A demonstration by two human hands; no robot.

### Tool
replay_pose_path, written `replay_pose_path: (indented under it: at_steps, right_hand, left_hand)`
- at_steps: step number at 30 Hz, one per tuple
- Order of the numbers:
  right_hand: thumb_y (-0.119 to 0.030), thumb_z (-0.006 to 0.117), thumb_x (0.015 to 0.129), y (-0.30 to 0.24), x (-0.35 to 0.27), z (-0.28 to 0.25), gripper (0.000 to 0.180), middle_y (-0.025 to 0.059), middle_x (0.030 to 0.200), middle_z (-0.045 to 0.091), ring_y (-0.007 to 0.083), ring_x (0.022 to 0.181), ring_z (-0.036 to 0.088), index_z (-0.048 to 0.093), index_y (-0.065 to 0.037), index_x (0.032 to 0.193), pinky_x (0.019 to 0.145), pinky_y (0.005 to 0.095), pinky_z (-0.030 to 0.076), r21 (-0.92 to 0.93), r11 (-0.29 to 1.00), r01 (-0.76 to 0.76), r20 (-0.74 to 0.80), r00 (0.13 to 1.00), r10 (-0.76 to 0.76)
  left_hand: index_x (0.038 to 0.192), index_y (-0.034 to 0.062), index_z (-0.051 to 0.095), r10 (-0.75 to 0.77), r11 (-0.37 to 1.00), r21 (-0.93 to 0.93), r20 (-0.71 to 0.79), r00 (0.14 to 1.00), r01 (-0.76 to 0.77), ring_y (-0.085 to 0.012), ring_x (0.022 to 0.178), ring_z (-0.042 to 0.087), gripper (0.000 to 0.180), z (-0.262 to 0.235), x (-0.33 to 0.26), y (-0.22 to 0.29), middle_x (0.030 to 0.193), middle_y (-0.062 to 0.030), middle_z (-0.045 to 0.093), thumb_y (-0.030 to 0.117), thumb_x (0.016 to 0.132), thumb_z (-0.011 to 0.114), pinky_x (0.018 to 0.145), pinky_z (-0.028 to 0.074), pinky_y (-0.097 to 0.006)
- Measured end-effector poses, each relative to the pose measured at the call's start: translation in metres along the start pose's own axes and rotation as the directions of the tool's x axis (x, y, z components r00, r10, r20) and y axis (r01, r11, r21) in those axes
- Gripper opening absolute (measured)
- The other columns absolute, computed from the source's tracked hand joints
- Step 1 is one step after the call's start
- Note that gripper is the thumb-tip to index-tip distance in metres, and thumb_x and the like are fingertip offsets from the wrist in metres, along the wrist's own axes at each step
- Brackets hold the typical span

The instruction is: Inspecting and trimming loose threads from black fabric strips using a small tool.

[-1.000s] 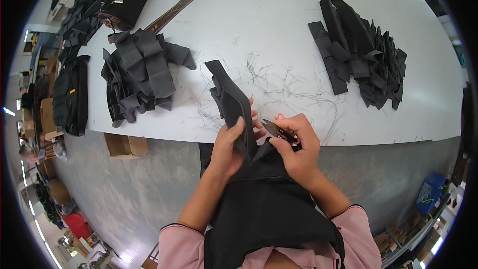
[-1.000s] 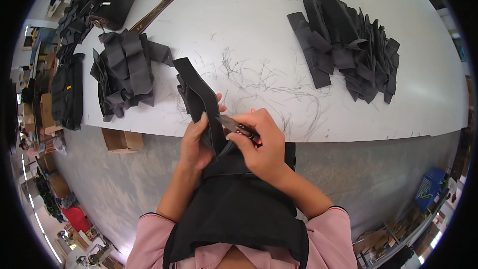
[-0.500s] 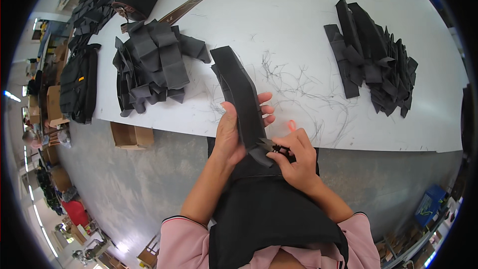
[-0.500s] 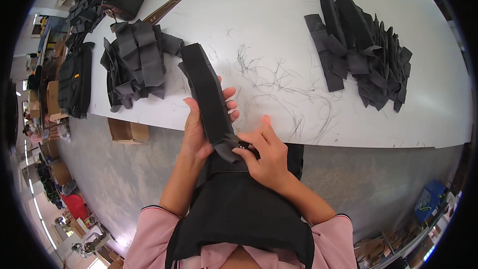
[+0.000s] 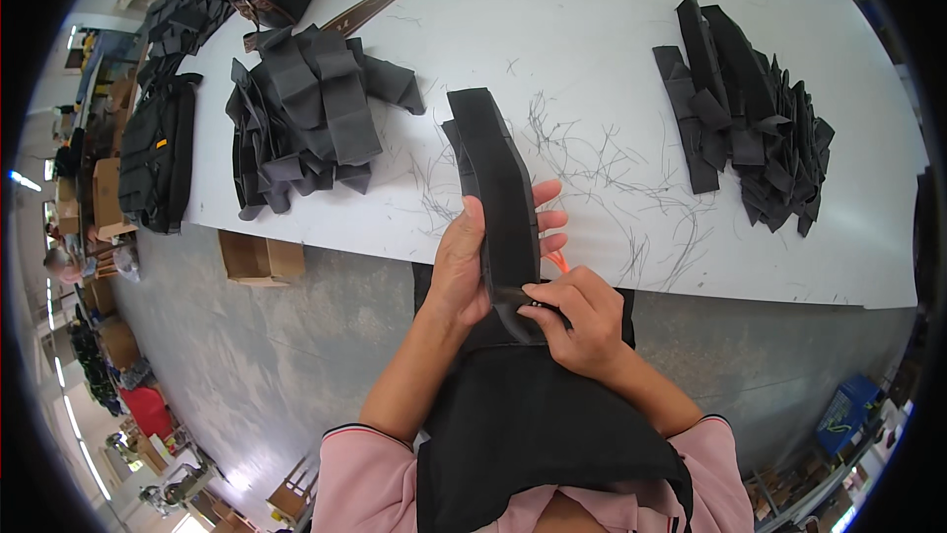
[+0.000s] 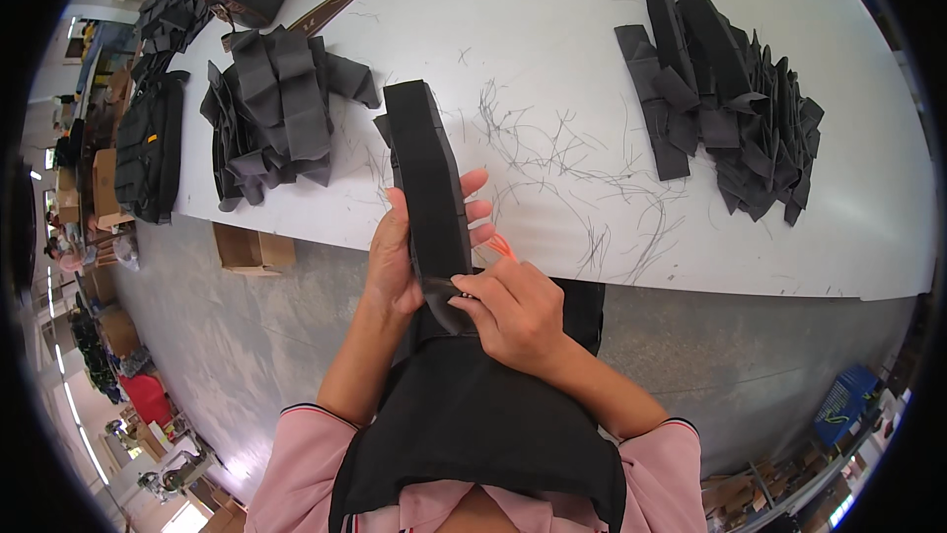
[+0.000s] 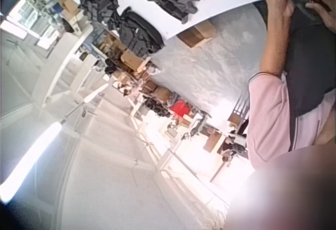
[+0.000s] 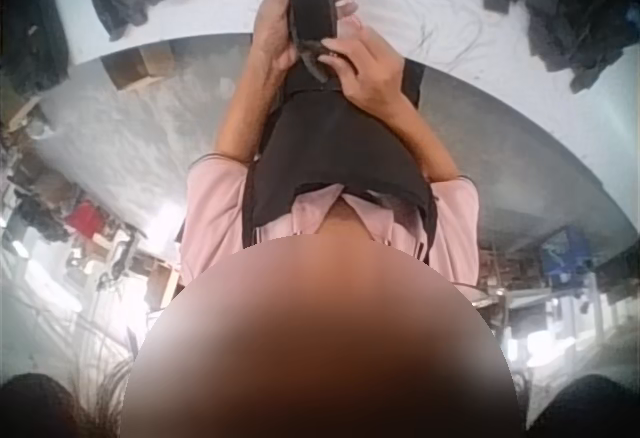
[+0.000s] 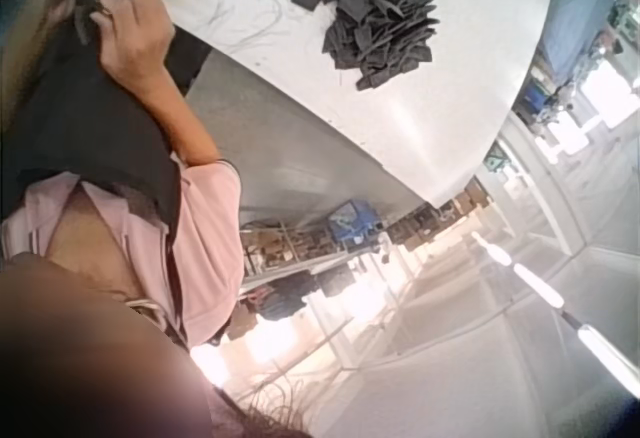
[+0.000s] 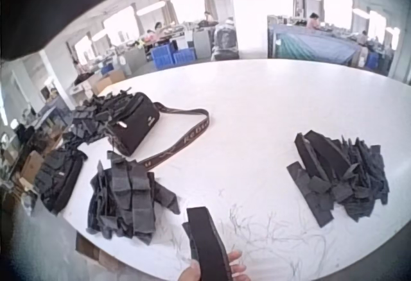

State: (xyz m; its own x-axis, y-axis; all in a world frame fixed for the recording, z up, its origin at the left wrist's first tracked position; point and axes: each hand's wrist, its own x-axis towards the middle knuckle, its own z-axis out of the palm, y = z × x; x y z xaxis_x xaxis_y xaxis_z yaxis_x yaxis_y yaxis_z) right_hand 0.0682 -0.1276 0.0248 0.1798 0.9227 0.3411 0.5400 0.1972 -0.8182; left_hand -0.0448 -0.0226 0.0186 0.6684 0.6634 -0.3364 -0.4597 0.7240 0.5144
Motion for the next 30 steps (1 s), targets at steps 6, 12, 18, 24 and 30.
replay_pose_path:
  at_steps: [6, 12, 18, 24, 30]
  right_hand:
    - [-0.005, 0.075, 0.063, -0.003, 0.000, -0.002, 0.027, 0.0050, 0.068, 0.053, 0.0213, 0.057, 0.054, 0.064, -0.004, 0.088, 0.053, 0.0310, 0.043, -0.053, 0.995, 0.086, -0.123, 0.988, -0.092]
    - [-0.004, 0.075, 0.064, -0.001, 0.005, -0.007, 0.027, 0.0059, 0.070, 0.053, 0.0223, 0.060, 0.054, 0.064, -0.004, 0.089, 0.053, 0.0308, 0.042, -0.026, 0.998, 0.053, -0.138, 0.989, -0.056]
    - [-0.005, 0.074, 0.066, 0.012, 0.024, -0.009, 0.025, 0.0080, 0.076, 0.052, 0.0247, 0.067, 0.053, 0.063, -0.005, 0.089, 0.058, 0.0328, 0.043, -0.013, 0.996, -0.089, -0.056, 0.995, 0.088]
    - [-0.008, 0.074, 0.065, 0.014, 0.029, -0.005, 0.025, 0.0047, 0.073, 0.053, 0.0232, 0.068, 0.052, 0.064, -0.006, 0.087, 0.059, 0.0331, 0.040, -0.107, 0.992, 0.064, -0.065, 0.995, -0.071]
    - [-0.009, 0.073, 0.065, 0.011, 0.021, -0.007, 0.023, 0.0031, 0.073, 0.054, 0.0228, 0.068, 0.052, 0.065, -0.008, 0.086, 0.061, 0.0332, 0.038, -0.183, 0.981, 0.065, -0.132, 0.987, -0.090]
  left_hand:
    - [0.132, -0.0073, 0.032, -0.029, 1.000, -0.007, -0.003, 1.000, 0.029, -0.0322, 0.115, 0.051, 0.076, 0.003, 0.000, 0.003, 0.134, -0.0227, 0.041, 0.054, 0.089, 0.045, 0.094, 0.047, -0.045]
    - [0.134, -0.0076, 0.030, -0.029, 0.998, -0.047, 0.067, 0.997, 0.032, -0.0367, 0.122, 0.044, 0.072, 0.001, -0.002, 0.005, 0.138, -0.0239, 0.036, 0.049, 0.092, 0.045, 0.100, 0.041, -0.047]
    - [0.134, -0.0076, 0.033, -0.009, 1.000, 0.014, 0.109, 0.994, 0.008, -0.0351, 0.128, 0.038, 0.061, 0.000, -0.004, 0.001, 0.139, -0.0235, 0.036, 0.039, 0.095, 0.042, 0.106, 0.033, -0.044]
    - [0.134, -0.0067, 0.032, 0.011, 0.999, -0.038, 0.084, 0.996, -0.008, -0.0335, 0.128, 0.038, 0.059, 0.001, -0.005, -0.001, 0.139, -0.0229, 0.037, 0.037, 0.096, 0.041, 0.106, 0.032, -0.044]
    - [0.134, -0.0062, 0.032, -0.025, 0.995, -0.094, 0.071, 0.997, 0.031, -0.0328, 0.127, 0.039, 0.059, 0.002, -0.007, -0.004, 0.139, -0.0219, 0.037, 0.038, 0.096, 0.039, 0.105, 0.034, -0.043]
